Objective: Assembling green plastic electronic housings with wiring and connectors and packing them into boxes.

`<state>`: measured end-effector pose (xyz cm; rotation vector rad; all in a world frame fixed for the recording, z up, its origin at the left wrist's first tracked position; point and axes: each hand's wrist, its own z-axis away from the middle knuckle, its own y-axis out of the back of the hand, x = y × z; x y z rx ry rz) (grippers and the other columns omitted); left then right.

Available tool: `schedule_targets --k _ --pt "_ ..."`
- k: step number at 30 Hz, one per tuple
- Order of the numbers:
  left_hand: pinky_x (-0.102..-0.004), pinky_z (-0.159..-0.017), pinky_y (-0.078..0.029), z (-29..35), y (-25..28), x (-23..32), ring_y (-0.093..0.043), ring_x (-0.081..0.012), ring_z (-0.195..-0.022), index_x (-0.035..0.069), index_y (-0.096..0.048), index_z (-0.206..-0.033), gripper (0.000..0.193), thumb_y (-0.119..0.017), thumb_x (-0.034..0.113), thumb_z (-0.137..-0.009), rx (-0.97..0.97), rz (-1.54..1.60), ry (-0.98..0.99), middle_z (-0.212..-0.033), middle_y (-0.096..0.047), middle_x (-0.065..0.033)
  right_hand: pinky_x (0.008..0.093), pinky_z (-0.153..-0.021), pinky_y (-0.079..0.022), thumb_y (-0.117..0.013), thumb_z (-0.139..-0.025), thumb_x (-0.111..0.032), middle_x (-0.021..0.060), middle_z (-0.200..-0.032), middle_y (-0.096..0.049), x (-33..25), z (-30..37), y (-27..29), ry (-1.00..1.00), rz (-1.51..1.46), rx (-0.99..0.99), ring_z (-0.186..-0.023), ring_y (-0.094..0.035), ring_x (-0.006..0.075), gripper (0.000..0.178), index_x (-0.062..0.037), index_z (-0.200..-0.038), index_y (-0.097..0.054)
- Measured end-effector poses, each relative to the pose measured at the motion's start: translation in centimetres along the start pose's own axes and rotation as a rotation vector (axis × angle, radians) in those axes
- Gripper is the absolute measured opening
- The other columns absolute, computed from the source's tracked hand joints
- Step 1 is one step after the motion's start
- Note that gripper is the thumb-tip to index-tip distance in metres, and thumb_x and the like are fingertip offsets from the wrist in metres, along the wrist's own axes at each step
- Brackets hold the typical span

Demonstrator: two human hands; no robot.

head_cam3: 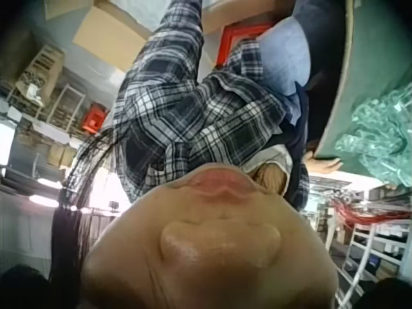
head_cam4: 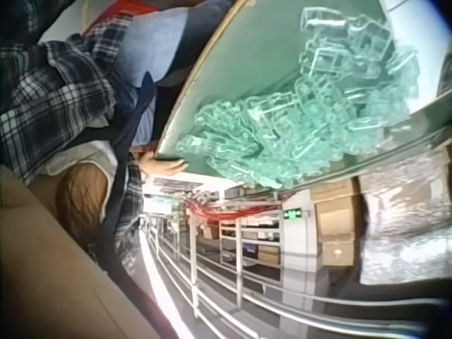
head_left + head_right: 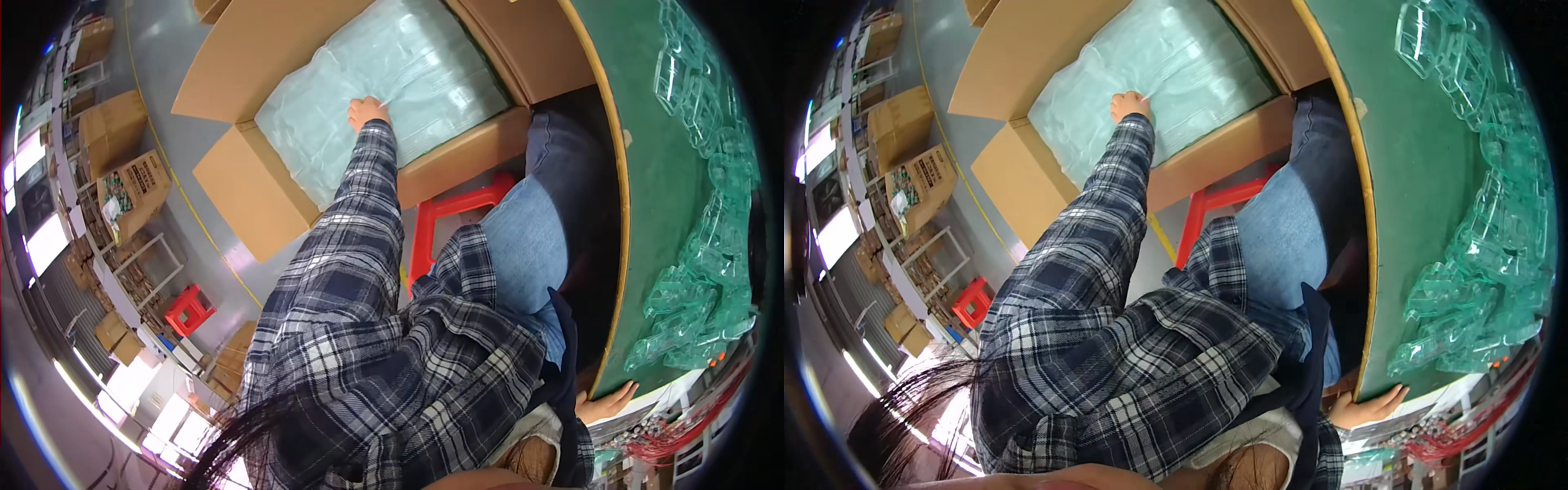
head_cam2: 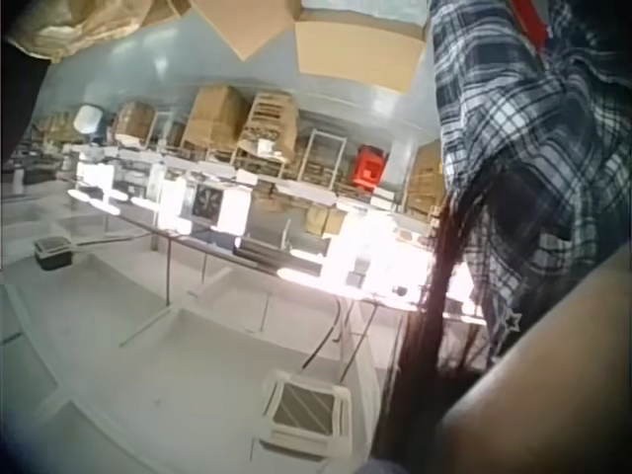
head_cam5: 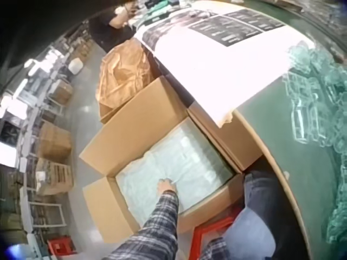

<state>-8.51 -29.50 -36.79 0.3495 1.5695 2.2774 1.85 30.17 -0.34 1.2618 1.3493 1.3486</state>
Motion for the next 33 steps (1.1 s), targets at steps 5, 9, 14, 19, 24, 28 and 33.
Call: schedule_targets --k 5,9,14,19,24,28,33 --pt "-0.0403 -0.091 -0.045 3.8 0.4 -3.1 -0.057 -0.027 -0.097 0.008 -0.063 -0.101 0.019 -0.065 0.014 -0.084 0.372 0.591 -0.058 -0.101 -0.057 -0.0132 0.0535 -0.11 -0.028 -0.057 -0.074 -0.01 0.0285 -0.146 -0.034 2.5 0.5 -0.1 -0.027 0.02 -0.036 -0.132 -0.036 0.0476 0.076 0.0028 -0.144 -0.034" --pt "-0.0327 -0.084 -0.045 10.8 7.1 -2.6 -0.054 -0.0179 -0.091 -0.001 -0.048 -0.104 0.016 -0.056 0.006 -0.092 0.477 1.18 -0.228 -0.098 -0.056 -0.0115 0.0531 -0.111 -0.026 -0.059 -0.064 -0.005 0.0287 -0.147 -0.033 2.2 0.9 -0.3 -0.083 0.013 -0.069 -0.133 -0.035 0.0476 0.086 0.0013 -0.145 -0.032" --pt "-0.0346 -0.082 -0.049 25.1 16.7 4.2 -0.06 -0.0233 -0.092 0.003 -0.053 -0.1 0.013 -0.059 0.005 -0.089 0.102 1.153 -1.21 -0.096 -0.061 -0.0136 0.0514 -0.111 -0.025 -0.072 -0.079 -0.031 0.0258 -0.151 -0.027 4.5 -1.4 0.9 -0.086 -0.196 -0.184 -0.135 -0.034 0.0426 0.087 -0.0002 -0.147 -0.029" --pt "-0.0425 -0.07 -0.046 40.5 20.8 10.5 -0.058 -0.0349 -0.076 0.005 -0.059 -0.088 0.011 -0.063 0.015 -0.083 -1.031 1.061 -1.605 -0.08 -0.058 -0.014 0.0478 -0.112 -0.024 -0.059 -0.086 -0.059 0.0236 -0.15 -0.032 -1.6 -3.8 2.6 0.067 -0.785 -0.081 -0.136 -0.034 0.0379 0.091 -0.0015 -0.149 -0.027" --pt "-0.0404 -0.075 -0.048 52.0 22.4 13.8 -0.058 -0.0325 -0.088 0.007 -0.058 -0.099 0.014 -0.058 0.014 -0.086 -0.885 1.268 -2.051 -0.09 -0.059 -0.0103 0.0437 -0.108 -0.03 -0.053 -0.091 -0.054 0.0189 -0.141 -0.04 -0.6 1.1 1.0 -0.232 -1.437 0.038 -0.129 -0.04 0.0316 0.079 -0.0021 -0.146 -0.03" --pt "-0.0424 -0.094 -0.041 57.6 19.7 15.2 -0.054 -0.0358 -0.108 0.005 -0.056 -0.114 0.026 -0.055 0.021 -0.093 -1.15 1.366 -2.164 -0.113 -0.055 -0.0171 0.0404 -0.104 -0.034 -0.05 -0.093 -0.052 0.0152 -0.133 -0.045 0.6 4.4 1.3 -0.44 -1.601 0.355 -0.122 -0.045 0.0279 0.072 -0.0022 -0.143 -0.034" --pt "-0.0465 -0.106 -0.034 63.0 14.2 12.5 -0.046 -0.0385 -0.125 0.002 -0.048 -0.134 0.049 -0.058 0.025 -0.092 -1.371 0.919 -2.38 -0.136 -0.046 -0.0208 0.0363 -0.1 -0.041 -0.046 -0.096 -0.048 0.0106 -0.124 -0.053 0.8 9.0 1.2 -0.692 -1.636 0.915 -0.113 -0.051 0.0232 0.064 -0.0023 -0.139 -0.038"
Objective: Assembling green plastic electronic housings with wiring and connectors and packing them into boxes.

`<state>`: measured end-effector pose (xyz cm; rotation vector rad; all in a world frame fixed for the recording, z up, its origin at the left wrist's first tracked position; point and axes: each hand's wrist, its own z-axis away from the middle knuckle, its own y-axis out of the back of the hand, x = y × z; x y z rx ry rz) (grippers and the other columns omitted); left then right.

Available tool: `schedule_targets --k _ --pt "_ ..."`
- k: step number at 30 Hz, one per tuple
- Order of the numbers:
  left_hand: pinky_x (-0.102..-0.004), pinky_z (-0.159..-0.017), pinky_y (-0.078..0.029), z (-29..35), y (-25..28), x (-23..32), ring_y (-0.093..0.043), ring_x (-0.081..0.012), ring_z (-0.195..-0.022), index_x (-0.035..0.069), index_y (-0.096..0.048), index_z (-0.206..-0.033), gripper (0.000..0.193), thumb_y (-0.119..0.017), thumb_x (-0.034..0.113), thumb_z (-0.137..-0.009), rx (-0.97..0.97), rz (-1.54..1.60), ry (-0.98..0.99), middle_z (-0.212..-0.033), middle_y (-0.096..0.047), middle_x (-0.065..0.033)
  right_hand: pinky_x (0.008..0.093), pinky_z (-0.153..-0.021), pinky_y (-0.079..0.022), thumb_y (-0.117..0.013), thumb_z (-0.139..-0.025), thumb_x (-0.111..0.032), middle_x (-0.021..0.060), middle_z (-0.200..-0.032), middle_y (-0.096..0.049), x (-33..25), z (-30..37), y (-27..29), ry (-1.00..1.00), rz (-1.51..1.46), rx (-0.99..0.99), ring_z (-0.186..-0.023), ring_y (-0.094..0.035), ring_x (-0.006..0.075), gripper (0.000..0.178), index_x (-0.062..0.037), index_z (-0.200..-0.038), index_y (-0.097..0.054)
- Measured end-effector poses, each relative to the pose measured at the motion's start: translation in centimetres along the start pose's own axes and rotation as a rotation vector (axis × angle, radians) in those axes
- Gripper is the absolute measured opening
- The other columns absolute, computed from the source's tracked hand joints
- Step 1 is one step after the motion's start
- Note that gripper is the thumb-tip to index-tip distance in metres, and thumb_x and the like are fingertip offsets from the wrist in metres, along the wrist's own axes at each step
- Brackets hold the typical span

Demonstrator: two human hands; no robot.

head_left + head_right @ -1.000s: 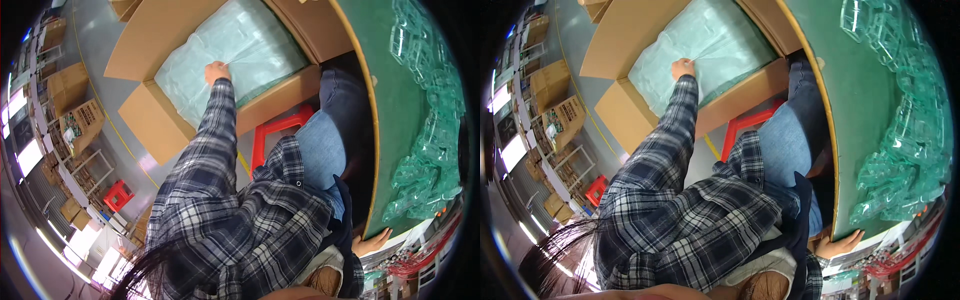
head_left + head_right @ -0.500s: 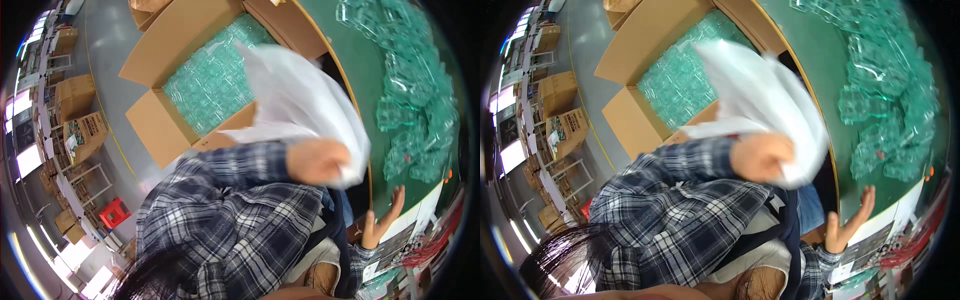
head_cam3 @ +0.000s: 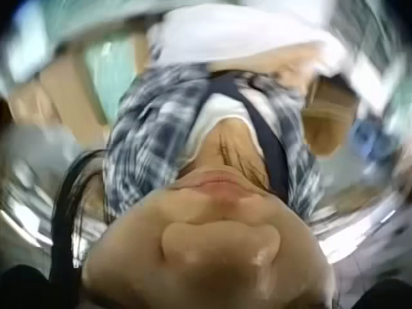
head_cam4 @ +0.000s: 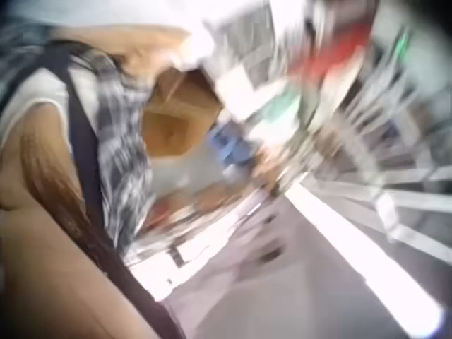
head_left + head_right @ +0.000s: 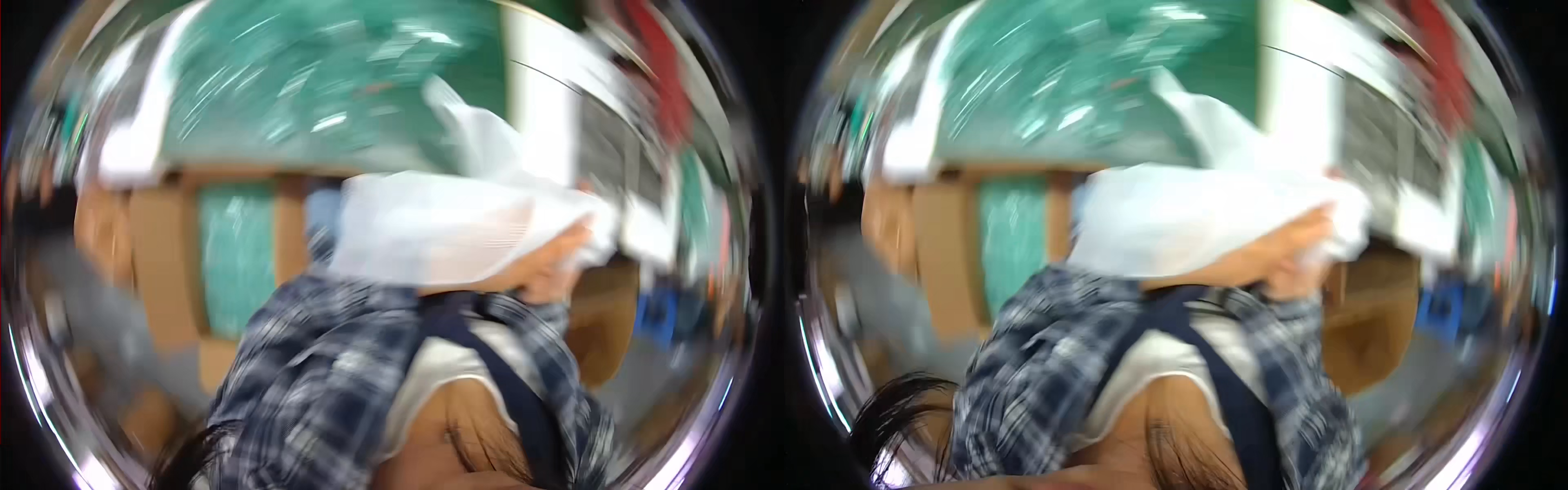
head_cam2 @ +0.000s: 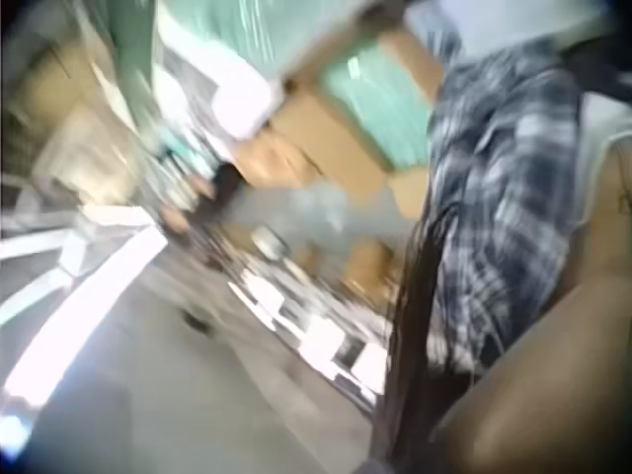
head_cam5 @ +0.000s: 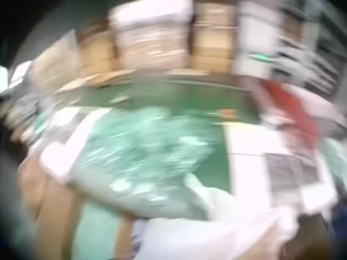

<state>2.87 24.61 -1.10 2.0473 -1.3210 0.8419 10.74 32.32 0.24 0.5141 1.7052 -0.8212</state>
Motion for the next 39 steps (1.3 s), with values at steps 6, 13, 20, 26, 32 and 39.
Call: schedule_targets --k 6,13,20,26,32,39 --pt "-0.0449 -0.105 -0.037 -3.7 -1.5 -0.4 -0.044 -0.0367 -0.129 0.007 -0.047 -0.137 0.058 -0.064 0.014 -0.082 -0.658 -0.237 0.006 -0.142 -0.043 -0.0185 0.0294 -0.092 -0.048 -0.044 -0.101 -0.02 0.0051 -0.115 -0.058 -0.2 1.6 8.7 -0.371 -0.376 0.117 -0.104 -0.057 0.0146 0.035 -0.0052 -0.133 -0.045" --pt "-0.0446 -0.106 -0.038 -7.3 -6.7 -3.4 -0.043 -0.0422 -0.129 0.009 -0.047 -0.135 0.067 -0.074 0.011 -0.074 -0.935 -0.201 0.003 -0.145 -0.039 -0.0208 0.035 -0.101 -0.046 -0.049 -0.099 -0.012 0.01 -0.128 -0.057 -0.9 7.1 14.3 -0.436 -1.035 0.104 -0.116 -0.057 0.0189 0.032 -0.0048 -0.131 -0.047" --pt "-0.0544 -0.106 -0.035 -16.1 -10.6 -4.7 -0.046 -0.0376 -0.124 0.016 -0.05 -0.132 0.059 -0.075 0.014 -0.079 -0.769 -0.313 -0.134 -0.137 -0.042 -0.0173 0.0322 -0.091 -0.051 -0.045 -0.09 0.004 0.0081 -0.116 -0.062 -8.9 1.4 33.6 -0.036 1.092 0.697 -0.107 -0.06 0.0202 0.031 -0.0036 -0.118 -0.055" --pt "-0.0574 -0.106 -0.032 -20.4 -7.1 -8.5 -0.047 -0.0386 -0.124 0.015 -0.052 -0.13 0.059 -0.077 0.02 -0.077 -0.791 -0.533 0.041 -0.134 -0.044 -0.0161 0.0461 -0.093 -0.047 -0.058 -0.085 -0.017 0.0209 -0.105 -0.067 -5.2 -3.9 58.0 -0.066 1.443 1.737 -0.103 -0.06 0.0434 0.027 0.0006 -0.105 -0.065" --pt "-0.0505 -0.11 -0.032 -20.6 -5.9 -9.0 -0.049 -0.0278 -0.125 0.015 -0.056 -0.13 0.056 -0.073 0.028 -0.078 -0.962 -0.785 0.258 -0.13 -0.055 -0.0093 0.0353 -0.087 -0.044 -0.046 -0.096 -0.023 0.0099 -0.122 -0.06 -3.7 -23.5 62.6 -1.174 2.255 0.705 -0.104 -0.058 0.0233 0.03 -0.01 -0.119 -0.061" --pt "-0.044 -0.113 -0.032 -20.6 -5.3 -9.8 -0.047 -0.0192 -0.128 0.024 -0.048 -0.138 0.05 -0.052 0.012 -0.09 -0.92 -0.909 0.11 -0.14 -0.049 -0.0015 0.0358 -0.091 -0.043 -0.046 -0.098 -0.025 0.0114 -0.125 -0.058 1.5 -23.1 75.3 -0.95 2.079 0.72 -0.109 -0.057 0.0249 0.032 -0.0082 -0.122 -0.06"
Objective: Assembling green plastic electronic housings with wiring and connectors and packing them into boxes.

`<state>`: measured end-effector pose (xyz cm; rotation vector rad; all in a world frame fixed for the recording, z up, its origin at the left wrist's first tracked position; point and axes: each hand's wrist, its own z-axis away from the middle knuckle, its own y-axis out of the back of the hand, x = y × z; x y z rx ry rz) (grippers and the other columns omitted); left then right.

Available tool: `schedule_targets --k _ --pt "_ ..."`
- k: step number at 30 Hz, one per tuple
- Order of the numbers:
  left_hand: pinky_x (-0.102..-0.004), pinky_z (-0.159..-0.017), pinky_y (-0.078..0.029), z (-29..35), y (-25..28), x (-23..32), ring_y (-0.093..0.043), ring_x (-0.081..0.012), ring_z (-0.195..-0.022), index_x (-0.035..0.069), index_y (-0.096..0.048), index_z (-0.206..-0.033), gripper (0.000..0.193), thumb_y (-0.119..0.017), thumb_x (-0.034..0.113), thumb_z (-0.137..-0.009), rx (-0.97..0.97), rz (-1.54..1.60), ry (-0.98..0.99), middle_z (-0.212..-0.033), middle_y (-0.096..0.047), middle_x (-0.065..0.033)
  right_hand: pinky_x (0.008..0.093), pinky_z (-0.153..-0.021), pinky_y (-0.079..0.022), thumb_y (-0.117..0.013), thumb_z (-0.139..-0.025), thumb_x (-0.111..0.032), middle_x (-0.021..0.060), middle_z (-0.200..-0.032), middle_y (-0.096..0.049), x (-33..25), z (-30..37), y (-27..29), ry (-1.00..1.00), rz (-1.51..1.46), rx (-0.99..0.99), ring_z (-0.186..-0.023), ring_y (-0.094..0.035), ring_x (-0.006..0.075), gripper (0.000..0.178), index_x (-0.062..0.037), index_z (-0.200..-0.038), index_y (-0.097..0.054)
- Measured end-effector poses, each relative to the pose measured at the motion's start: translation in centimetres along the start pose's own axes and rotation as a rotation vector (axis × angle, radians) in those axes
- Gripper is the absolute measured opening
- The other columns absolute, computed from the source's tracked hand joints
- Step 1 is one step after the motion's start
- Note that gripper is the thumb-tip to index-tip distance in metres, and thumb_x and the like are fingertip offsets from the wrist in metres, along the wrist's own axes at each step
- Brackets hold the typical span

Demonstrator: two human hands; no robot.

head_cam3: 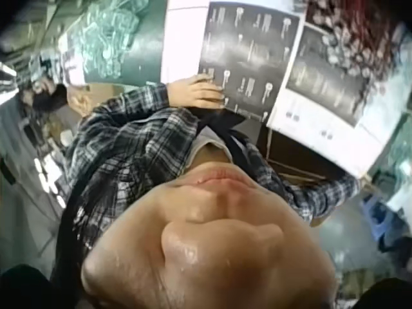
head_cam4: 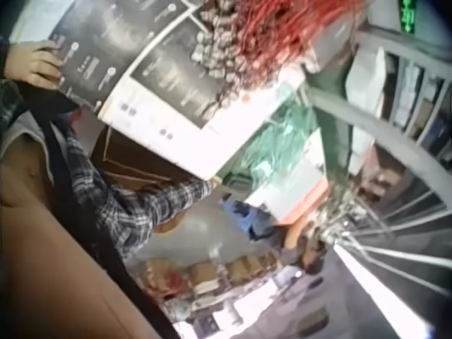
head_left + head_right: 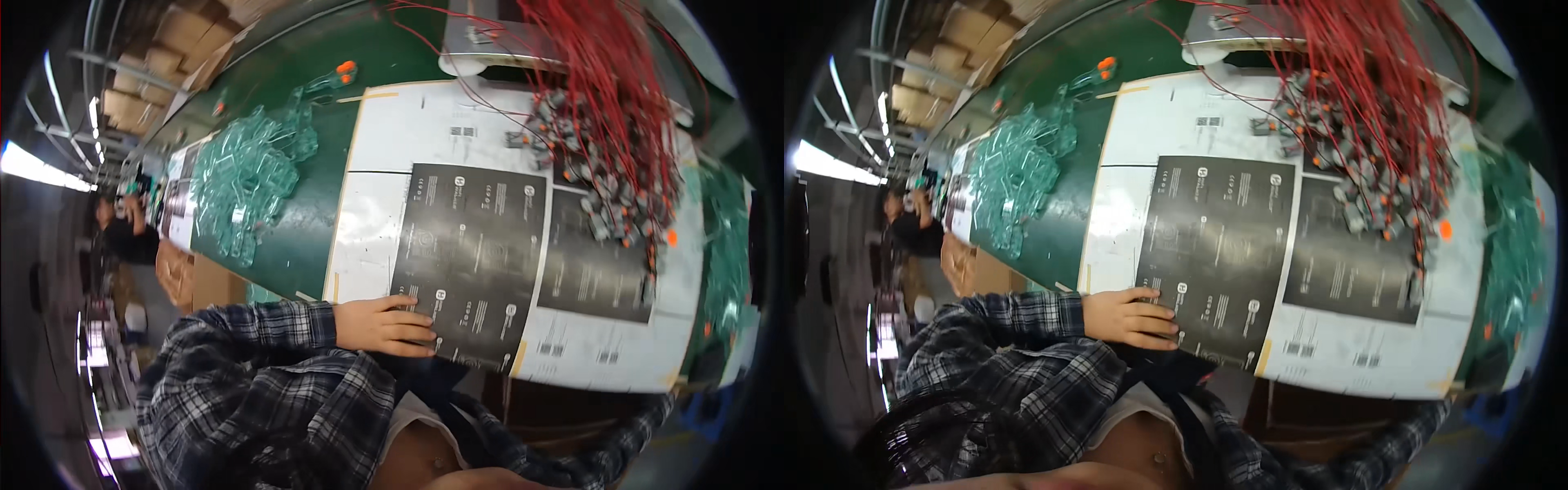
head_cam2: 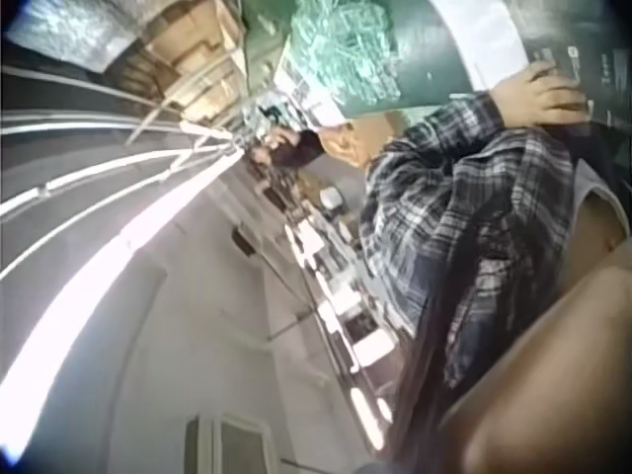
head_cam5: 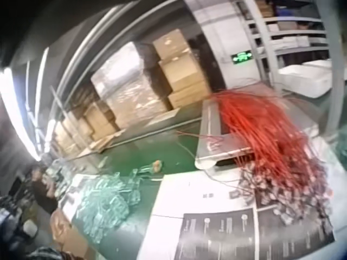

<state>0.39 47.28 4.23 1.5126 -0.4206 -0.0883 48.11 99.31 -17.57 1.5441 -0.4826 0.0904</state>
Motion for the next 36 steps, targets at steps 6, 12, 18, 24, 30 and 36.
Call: schedule_targets --k 6,12,18,24,30,36 --pt "-0.0416 -0.112 -0.032 -0.6 0.2 -0.7 -0.041 -0.0167 -0.133 0.026 -0.057 -0.132 0.042 -0.049 0.015 -0.092 -0.1 -0.04 -0.023 -0.14 -0.048 0.003 0.0362 -0.095 -0.042 -0.045 -0.098 -0.026 0.0126 -0.127 -0.058 -0.3 -4.3 -3.6 0.072 -0.065 -0.02 -0.113 -0.055 0.0262 0.035 -0.0066 -0.124 -0.059" --pt "-0.0422 -0.111 -0.034 0.1 -0.7 -0.2 -0.041 -0.0176 -0.133 0.023 -0.055 -0.134 0.042 -0.043 0.016 -0.095 0.038 0.055 0.015 -0.141 -0.048 0.0018 0.0367 -0.098 -0.041 -0.045 -0.099 -0.027 0.0139 -0.13 -0.057 0.4 -6.2 -3.6 0.119 -0.127 -0.018 -0.117 -0.054 0.0276 0.037 -0.005 -0.126 -0.058" --pt "-0.0428 -0.106 -0.04 -2.5 3.9 -2.2 -0.046 -0.0187 -0.127 0.021 -0.054 -0.132 0.04 -0.047 0.018 -0.093 -0.055 0.04 -0.068 -0.133 -0.053 -0.002 0.0371 -0.102 -0.04 -0.045 -0.1 -0.028 0.0151 -0.132 -0.056 1.8 -6.0 -2.3 0.18 -0.282 -0.013 -0.121 -0.052 0.029 0.039 -0.0034 -0.128 -0.057" --pt "-0.0451 -0.084 -0.049 0.3 14.0 -21.4 -0.063 -0.0332 -0.1 0.012 -0.062 -0.12 0.044 -0.063 0.037 -0.084 -0.094 -0.415 0.902 -0.118 -0.064 -0.0127 0.0375 -0.105 -0.039 -0.045 -0.101 -0.029 0.0164 -0.135 -0.055 9.4 -2.4 1.1 0.294 -0.707 -0.028 -0.125 -0.051 0.0303 0.042 -0.0018 -0.131 -0.056" --pt "-0.0441 -0.102 -0.037 7.0 11.2 -38.2 -0.05 -0.023 -0.13 0.021 -0.047 -0.143 0.082 -0.037 0.078 -0.084 -0.328 -0.338 1.604 -0.144 -0.049 -0.0063 0.0362 -0.102 -0.041 -0.049 -0.1 -0.023 0.0154 -0.129 -0.059 9.6 12.9 15.3 0.359 -0.838 0.185 -0.12 -0.055 0.0292 0.036 -0.0005 -0.127 -0.058" --pt "-0.0454 -0.104 -0.033 3.6 12.5 -40.1 -0.051 -0.0273 -0.127 0.018 -0.052 -0.138 0.071 -0.044 0.066 -0.085 -0.485 -0.509 1.351 -0.132 -0.06 -0.0078 0.0359 -0.099 -0.043 -0.053 -0.098 -0.014 0.0132 -0.121 -0.063 10.0 25.7 30.7 0.542 -0.706 0.517 -0.113 -0.058 0.0262 0.028 0.0003 -0.121 -0.061"
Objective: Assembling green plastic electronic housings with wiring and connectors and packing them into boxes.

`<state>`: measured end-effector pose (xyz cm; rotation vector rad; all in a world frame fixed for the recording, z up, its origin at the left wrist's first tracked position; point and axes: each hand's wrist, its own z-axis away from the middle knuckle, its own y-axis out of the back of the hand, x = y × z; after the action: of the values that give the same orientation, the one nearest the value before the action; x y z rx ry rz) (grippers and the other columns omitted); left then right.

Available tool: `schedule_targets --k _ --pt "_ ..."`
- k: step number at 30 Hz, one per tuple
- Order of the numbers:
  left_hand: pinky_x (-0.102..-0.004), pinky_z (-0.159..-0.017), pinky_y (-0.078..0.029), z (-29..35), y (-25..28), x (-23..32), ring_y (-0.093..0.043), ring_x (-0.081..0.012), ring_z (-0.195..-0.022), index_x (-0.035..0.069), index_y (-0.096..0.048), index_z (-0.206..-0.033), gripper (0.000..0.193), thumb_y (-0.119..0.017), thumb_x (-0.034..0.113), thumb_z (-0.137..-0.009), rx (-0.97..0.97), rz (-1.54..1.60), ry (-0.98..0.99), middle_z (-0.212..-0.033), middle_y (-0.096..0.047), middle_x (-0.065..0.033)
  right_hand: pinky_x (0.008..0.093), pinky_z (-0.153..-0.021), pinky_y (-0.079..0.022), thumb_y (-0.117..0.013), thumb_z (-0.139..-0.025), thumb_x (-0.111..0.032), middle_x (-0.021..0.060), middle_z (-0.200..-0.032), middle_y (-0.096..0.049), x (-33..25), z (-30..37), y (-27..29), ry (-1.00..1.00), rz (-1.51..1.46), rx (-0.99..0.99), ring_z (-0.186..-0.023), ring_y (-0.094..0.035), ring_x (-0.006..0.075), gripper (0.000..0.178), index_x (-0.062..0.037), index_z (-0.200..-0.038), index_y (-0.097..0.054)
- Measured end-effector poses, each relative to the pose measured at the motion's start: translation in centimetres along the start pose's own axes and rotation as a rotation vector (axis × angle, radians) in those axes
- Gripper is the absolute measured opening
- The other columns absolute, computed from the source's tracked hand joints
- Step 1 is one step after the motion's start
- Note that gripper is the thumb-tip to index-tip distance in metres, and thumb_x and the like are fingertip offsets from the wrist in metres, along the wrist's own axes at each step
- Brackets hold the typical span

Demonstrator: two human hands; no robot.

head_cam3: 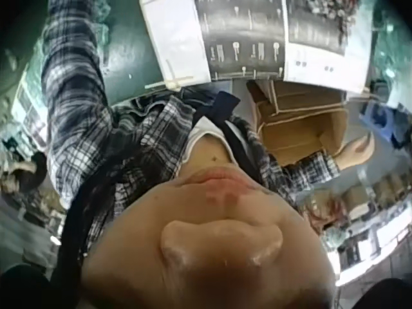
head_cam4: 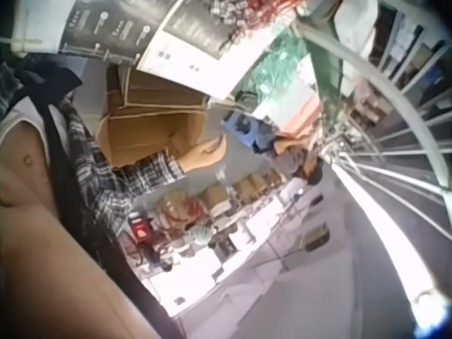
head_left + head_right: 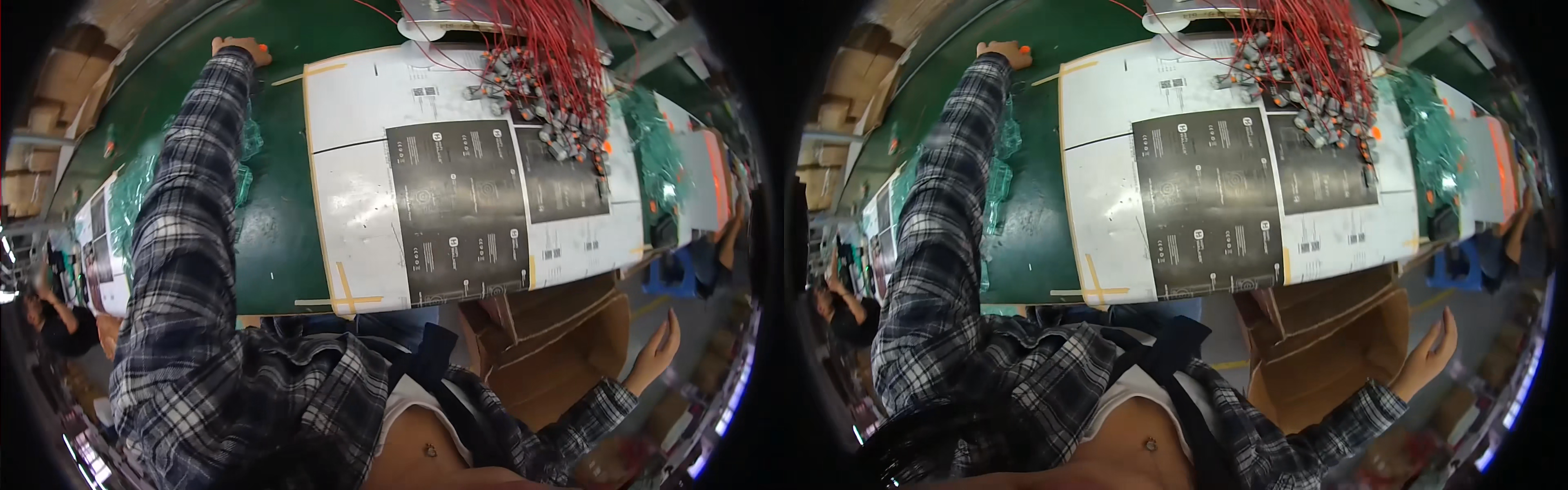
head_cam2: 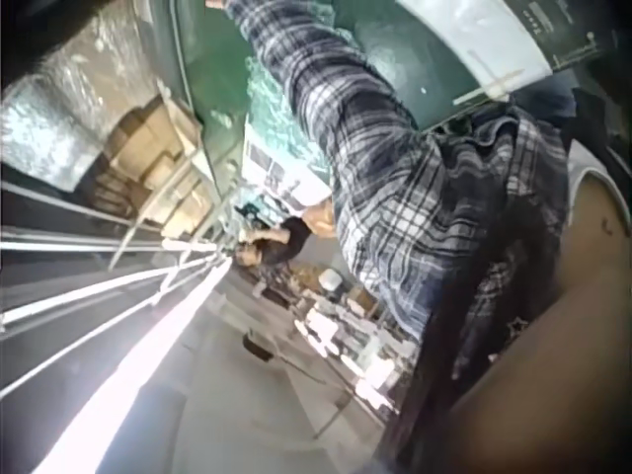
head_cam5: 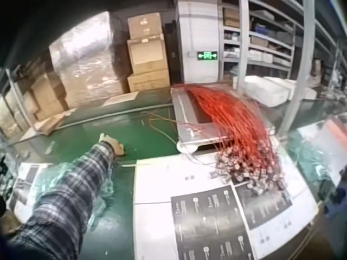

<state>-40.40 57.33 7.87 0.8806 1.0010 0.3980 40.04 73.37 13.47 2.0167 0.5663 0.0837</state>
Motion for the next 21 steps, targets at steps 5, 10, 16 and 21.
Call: schedule_targets --k 5,10,16,21 --pt "-0.0467 -0.099 -0.035 3.0 -1.0 -1.1 -0.055 -0.0294 -0.116 0.03 -0.057 -0.129 0.053 -0.057 0.052 -0.08 0.465 0.234 -0.209 -0.123 -0.062 -0.0078 0.0336 -0.092 -0.046 -0.054 -0.094 -0.004 0.013 -0.11 -0.066 -16.0 -4.2 -2.2 0.234 -0.417 -0.223 -0.104 -0.062 0.0236 0.02 0.0024 -0.111 -0.064" --pt "-0.0426 -0.088 -0.046 17.9 3.7 -1.2 -0.056 -0.0338 -0.104 0.012 -0.058 -0.123 0.052 -0.071 0.025 -0.074 0.742 0.691 -1.031 -0.108 -0.058 -0.0135 0.0407 -0.077 -0.05 -0.061 -0.082 -0.003 0.0094 -0.096 -0.068 -26.4 -8.1 -14.1 0.804 -0.342 -0.183 -0.089 -0.064 0.0308 0.018 -0.0069 -0.099 -0.066" --pt "-0.0371 -0.081 -0.043 34.3 -7.0 0.8 -0.057 -0.0206 -0.1 0.025 -0.052 -0.136 0.068 -0.077 0.032 -0.073 0.525 0.481 -1.152 -0.126 -0.054 -0.0088 0.0422 -0.08 -0.045 -0.066 -0.082 -0.013 0.004 -0.105 -0.062 -29.9 -10.8 -21.2 0.827 0.133 -0.022 -0.099 -0.059 0.0256 0.023 -0.0146 -0.105 -0.066" --pt "-0.0362 -0.087 -0.043 35.0 -12.0 2.8 -0.054 -0.0237 -0.107 0.024 -0.051 -0.137 0.065 -0.074 0.022 -0.076 0.568 0.709 -0.899 -0.134 -0.05 -0.0083 0.0448 -0.088 -0.038 -0.071 -0.08 -0.019 0.0034 -0.118 -0.057 -33.6 -7.4 -18.2 0.896 0.019 -0.064 -0.111 -0.052 0.0241 0.034 -0.0162 -0.112 -0.064"
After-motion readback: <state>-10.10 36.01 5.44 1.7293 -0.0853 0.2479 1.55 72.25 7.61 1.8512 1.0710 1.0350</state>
